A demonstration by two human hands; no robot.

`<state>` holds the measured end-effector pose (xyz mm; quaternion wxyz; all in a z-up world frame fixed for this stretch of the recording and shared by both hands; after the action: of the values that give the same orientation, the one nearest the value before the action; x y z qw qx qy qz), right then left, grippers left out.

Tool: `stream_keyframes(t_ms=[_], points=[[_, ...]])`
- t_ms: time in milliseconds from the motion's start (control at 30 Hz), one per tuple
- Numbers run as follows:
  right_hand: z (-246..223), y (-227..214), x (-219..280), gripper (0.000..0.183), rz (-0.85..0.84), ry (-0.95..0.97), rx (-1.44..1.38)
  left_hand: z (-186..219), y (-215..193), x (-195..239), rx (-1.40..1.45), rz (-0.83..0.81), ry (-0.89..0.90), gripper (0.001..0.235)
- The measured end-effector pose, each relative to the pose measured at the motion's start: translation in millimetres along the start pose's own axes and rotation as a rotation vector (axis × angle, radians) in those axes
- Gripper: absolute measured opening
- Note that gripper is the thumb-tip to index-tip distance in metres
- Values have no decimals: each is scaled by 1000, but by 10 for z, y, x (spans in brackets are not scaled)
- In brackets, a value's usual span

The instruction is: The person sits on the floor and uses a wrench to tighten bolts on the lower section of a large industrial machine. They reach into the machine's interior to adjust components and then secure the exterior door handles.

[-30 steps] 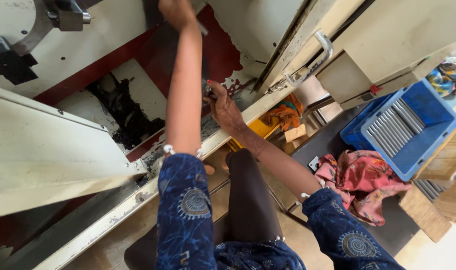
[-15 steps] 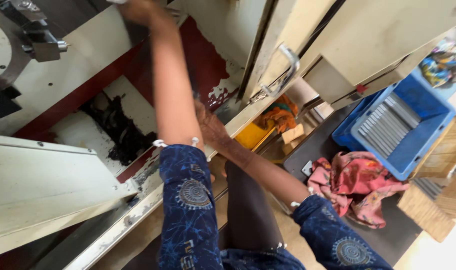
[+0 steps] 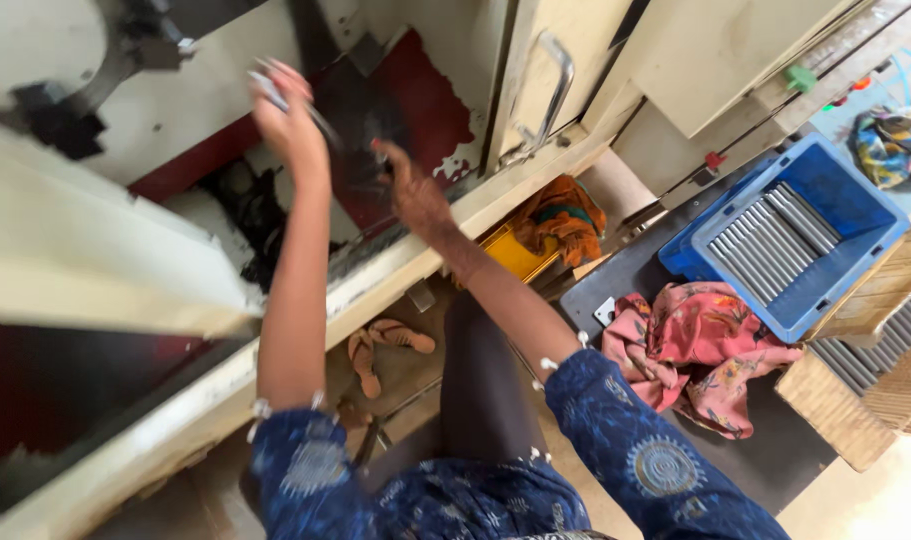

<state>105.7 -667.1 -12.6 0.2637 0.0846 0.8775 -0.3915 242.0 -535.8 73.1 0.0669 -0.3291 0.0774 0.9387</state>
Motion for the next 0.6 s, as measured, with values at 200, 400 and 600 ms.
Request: stream_keyframes(t_ms=[200,400,600], points=[[41,29,17,80,35,-89,-199,712,-557,1350,153,-149,-141,25],[-97,-55,3,74,-250,357,-261,1105,-922,1702,92,-117,-114,29],[-47,-39,-24,82,-81,-36,-179,1167,-944,1811,77,-102,-129,29]])
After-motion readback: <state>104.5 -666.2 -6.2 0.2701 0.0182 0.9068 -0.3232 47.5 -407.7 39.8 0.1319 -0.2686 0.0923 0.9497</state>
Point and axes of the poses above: each hand's wrist, its own x-axis away from the middle knuckle, its own y-axis out of the palm, z = x × y, the point moved 2 cm from there along -x, towards the middle knuckle, and after that the axes turned 11 degrees about -z, right-handed, at the moved point
